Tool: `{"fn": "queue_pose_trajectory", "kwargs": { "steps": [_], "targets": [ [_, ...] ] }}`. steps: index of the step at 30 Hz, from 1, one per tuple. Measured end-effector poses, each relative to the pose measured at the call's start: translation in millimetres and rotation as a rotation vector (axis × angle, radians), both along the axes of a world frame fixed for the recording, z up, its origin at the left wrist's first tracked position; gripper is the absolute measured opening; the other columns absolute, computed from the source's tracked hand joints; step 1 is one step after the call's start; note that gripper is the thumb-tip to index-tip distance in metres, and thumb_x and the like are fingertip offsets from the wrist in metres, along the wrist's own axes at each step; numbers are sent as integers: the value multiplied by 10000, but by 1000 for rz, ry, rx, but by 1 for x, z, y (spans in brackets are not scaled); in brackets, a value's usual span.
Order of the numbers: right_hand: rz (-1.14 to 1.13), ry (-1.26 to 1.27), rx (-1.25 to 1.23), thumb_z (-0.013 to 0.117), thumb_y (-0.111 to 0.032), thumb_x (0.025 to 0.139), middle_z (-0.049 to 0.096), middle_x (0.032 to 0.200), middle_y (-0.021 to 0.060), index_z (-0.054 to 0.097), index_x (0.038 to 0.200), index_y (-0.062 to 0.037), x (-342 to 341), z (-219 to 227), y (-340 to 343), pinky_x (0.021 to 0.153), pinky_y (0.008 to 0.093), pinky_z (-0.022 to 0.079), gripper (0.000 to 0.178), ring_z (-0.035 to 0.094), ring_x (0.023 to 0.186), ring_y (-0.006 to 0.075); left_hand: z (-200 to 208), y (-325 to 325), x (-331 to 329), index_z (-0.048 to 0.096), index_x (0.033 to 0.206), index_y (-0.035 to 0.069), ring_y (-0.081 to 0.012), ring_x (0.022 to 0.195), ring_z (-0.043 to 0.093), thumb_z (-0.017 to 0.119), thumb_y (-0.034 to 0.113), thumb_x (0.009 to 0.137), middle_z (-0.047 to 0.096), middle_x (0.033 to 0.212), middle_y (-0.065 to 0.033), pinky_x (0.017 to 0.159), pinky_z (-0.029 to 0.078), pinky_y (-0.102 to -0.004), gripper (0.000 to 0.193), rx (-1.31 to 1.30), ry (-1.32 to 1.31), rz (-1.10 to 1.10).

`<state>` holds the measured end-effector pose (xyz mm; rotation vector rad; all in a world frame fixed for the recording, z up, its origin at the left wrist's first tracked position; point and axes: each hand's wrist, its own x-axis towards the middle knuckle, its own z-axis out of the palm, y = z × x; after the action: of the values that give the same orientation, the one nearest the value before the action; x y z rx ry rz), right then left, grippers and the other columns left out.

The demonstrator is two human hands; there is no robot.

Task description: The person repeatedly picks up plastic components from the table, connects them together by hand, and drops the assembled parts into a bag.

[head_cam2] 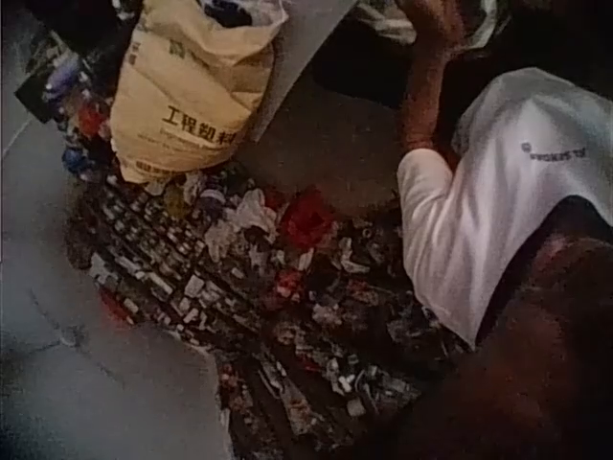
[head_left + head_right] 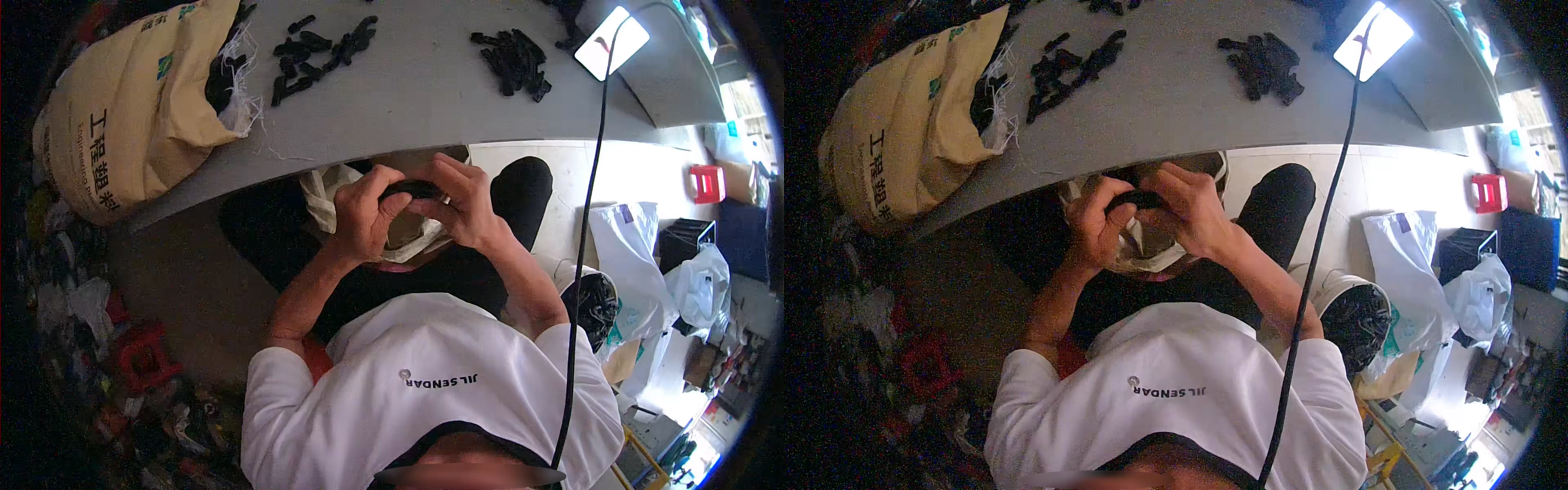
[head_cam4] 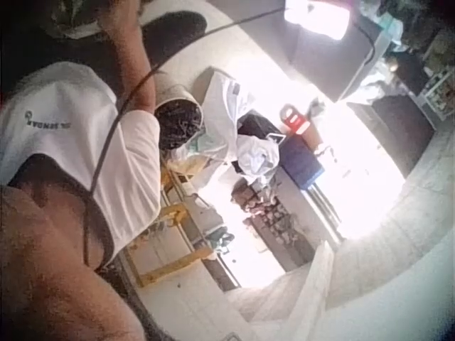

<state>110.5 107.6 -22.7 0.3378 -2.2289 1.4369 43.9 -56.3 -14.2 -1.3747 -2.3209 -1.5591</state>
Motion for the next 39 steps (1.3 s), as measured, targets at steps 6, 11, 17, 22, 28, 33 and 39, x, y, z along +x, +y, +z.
{"fn": "queue_pose_trajectory", "kwargs": {
  "steps": [6,11,17,22,28,33,39],
  "targets": [
    [124,-161,-9,676,-97,691,568,814,171,573,938,30,-7,2,3,678,386,460,297,552,744,410,-2,-1,-1,523,978,15,-307,758,605,587,202,864,576,838,-159,645,468,-374,227,-107,-7,33],
    [6,-270,75,694,-173,710,584,840,179,561,876,19,0,-24,1,668,423,468,286,562,776,412,4,8,-38,505,1044,34,-290,854,539,608,204,850,512,933,-146,713,447,-386,278,-229,55,94],
    [-181,-293,300,678,-185,755,587,846,168,588,860,-22,-20,-18,13,640,422,470,215,586,768,361,0,45,-129,515,1035,15,-277,904,509,632,188,832,507,968,-140,748,438,-399,291,-472,497,470],
    [-828,-212,592,669,-179,761,591,878,114,653,846,-53,-69,17,85,662,401,475,153,609,776,296,-17,66,-156,538,977,-12,-304,915,505,646,151,810,508,983,-170,776,428,-411,257,-649,595,527],
    [-893,-224,973,596,-88,756,575,925,142,660,778,-73,-134,2,127,681,425,486,69,566,931,307,-32,72,-154,555,931,-26,-320,918,499,544,60,849,502,979,-185,777,432,-421,119,-590,635,448],
    [-769,-62,1020,583,-113,797,589,938,144,645,896,-80,-153,-1,117,698,413,482,121,547,975,295,-27,64,-145,531,927,-38,-273,787,559,503,31,866,521,939,-174,668,463,-391,97,-266,394,332],
    [-304,-71,75,556,-115,883,574,722,56,575,998,-37,-126,18,73,522,267,437,140,535,578,139,-9,60,-128,573,962,-17,-109,560,500,449,26,885,585,791,-64,536,428,-276,153,172,-589,198]
  ]
}}
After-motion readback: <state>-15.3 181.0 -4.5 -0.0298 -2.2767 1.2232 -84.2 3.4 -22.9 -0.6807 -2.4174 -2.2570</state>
